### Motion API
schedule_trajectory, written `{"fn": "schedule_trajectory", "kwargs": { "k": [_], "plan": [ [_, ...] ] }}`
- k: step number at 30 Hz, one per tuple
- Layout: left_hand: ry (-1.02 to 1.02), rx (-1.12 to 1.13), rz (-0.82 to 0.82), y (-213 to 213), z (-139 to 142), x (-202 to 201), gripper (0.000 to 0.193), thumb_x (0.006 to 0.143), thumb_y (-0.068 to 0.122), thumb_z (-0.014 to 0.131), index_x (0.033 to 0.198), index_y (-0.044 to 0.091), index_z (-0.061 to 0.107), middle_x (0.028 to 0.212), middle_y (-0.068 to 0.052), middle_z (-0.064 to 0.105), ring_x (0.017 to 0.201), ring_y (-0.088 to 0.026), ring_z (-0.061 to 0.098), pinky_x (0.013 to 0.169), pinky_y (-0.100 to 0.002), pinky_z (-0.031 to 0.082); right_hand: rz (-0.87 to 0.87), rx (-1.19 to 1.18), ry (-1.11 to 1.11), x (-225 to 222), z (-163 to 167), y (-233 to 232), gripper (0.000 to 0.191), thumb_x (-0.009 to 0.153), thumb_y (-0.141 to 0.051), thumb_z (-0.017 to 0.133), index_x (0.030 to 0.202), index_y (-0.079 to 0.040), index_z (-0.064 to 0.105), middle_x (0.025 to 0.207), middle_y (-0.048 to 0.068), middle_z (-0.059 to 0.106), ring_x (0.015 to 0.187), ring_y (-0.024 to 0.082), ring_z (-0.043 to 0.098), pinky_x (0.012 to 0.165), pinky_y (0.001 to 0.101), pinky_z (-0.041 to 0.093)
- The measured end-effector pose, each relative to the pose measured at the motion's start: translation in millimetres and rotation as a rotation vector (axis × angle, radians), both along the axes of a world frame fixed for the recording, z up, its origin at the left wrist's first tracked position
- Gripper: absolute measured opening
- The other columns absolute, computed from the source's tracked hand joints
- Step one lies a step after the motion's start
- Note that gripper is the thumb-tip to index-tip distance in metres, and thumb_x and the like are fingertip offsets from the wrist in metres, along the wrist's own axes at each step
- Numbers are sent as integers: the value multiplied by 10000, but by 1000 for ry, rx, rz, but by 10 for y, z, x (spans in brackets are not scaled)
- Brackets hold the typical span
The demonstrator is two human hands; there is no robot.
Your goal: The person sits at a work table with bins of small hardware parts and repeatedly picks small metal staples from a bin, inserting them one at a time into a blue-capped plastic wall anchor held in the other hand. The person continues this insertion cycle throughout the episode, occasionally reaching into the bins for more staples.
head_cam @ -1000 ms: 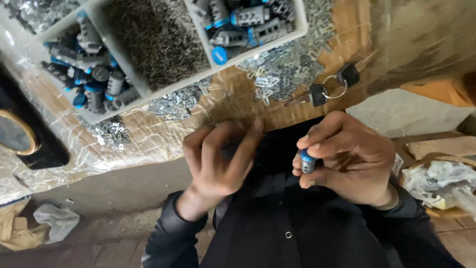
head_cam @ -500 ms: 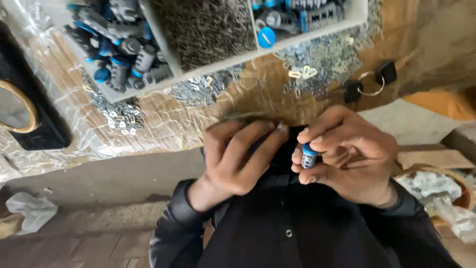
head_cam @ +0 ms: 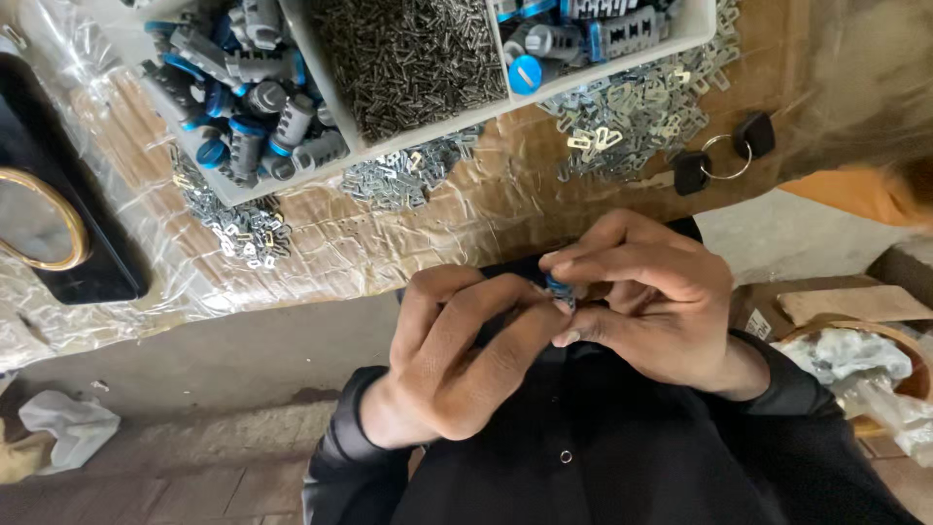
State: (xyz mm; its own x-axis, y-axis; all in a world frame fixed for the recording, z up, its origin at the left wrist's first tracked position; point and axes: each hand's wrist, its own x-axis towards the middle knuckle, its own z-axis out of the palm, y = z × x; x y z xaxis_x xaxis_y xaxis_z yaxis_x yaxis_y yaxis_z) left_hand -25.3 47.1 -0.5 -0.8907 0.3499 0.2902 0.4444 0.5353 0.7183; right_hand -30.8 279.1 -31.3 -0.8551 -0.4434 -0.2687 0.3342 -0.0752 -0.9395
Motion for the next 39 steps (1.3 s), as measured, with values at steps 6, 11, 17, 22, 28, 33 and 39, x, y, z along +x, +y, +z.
{"fn": "schedule_trajectory", "kwargs": {
  "k": [6, 11, 17, 22, 28, 33, 39],
  "plan": [
    [-174, 292, 57, 25, -10, 26, 284, 764, -55, 830, 981, -3, 655, 943, -91, 702, 869, -262, 662, 762, -366, 569, -42, -398, -146, 52, -66, -71, 355, 943, 124, 755, 1276, 100, 634, 1303, 209, 606, 1032, 221, 750, 881, 280, 701],
    [-22, 104, 53, 146, 36, -65, 221, 860, -30, 838, 1033, 11, 706, 1045, -107, 703, 955, -293, 667, 833, -379, 594, -37, -395, -171, 45, -88, 23, 349, 932, 112, 762, 1257, 102, 635, 1300, 218, 601, 1096, 247, 741, 892, 309, 716],
    [-478, 336, -75, -21, 88, -40, 206, 817, 25, 861, 983, 89, 757, 927, -31, 609, 776, -201, 615, 691, -307, 506, 74, -389, -163, 3, -27, -5, 351, 919, 94, 770, 1256, 107, 669, 1264, 208, 609, 1010, 231, 768, 891, 296, 705],
    [-664, 317, 202, 45, 8, 68, 330, 849, 31, 810, 1124, 72, 633, 947, -54, 600, 752, -179, 601, 649, -336, 497, 24, -382, -150, -8, -77, 25, 370, 910, 100, 774, 1259, 98, 650, 1291, 221, 600, 1105, 271, 730, 919, 347, 691],
    [-122, -392, 302, 157, 90, -369, 508, 884, 141, 831, 1310, -24, 607, 1009, -156, 618, 858, -299, 621, 763, -417, 527, -126, -271, -162, 57, 17, 89, 417, 880, 116, 803, 1269, 69, 660, 1250, 210, 621, 987, 232, 762, 832, 328, 713],
    [-238, -132, 239, 39, 190, -310, 280, 1033, 94, 736, 1283, 145, 621, 1095, -84, 642, 998, -274, 638, 870, -370, 543, -127, -335, -77, -7, 35, 113, 396, 886, 108, 794, 1255, 70, 656, 1246, 201, 608, 999, 242, 758, 846, 348, 720],
    [55, -527, 201, 9, -219, 20, 513, 839, 273, 894, 1274, 70, 712, 1057, -118, 606, 970, -298, 582, 813, -407, 541, -70, -330, -52, -50, 51, 104, 366, 898, 117, 810, 1229, 73, 661, 1222, 195, 613, 979, 229, 757, 818, 333, 725]
  ]
}}
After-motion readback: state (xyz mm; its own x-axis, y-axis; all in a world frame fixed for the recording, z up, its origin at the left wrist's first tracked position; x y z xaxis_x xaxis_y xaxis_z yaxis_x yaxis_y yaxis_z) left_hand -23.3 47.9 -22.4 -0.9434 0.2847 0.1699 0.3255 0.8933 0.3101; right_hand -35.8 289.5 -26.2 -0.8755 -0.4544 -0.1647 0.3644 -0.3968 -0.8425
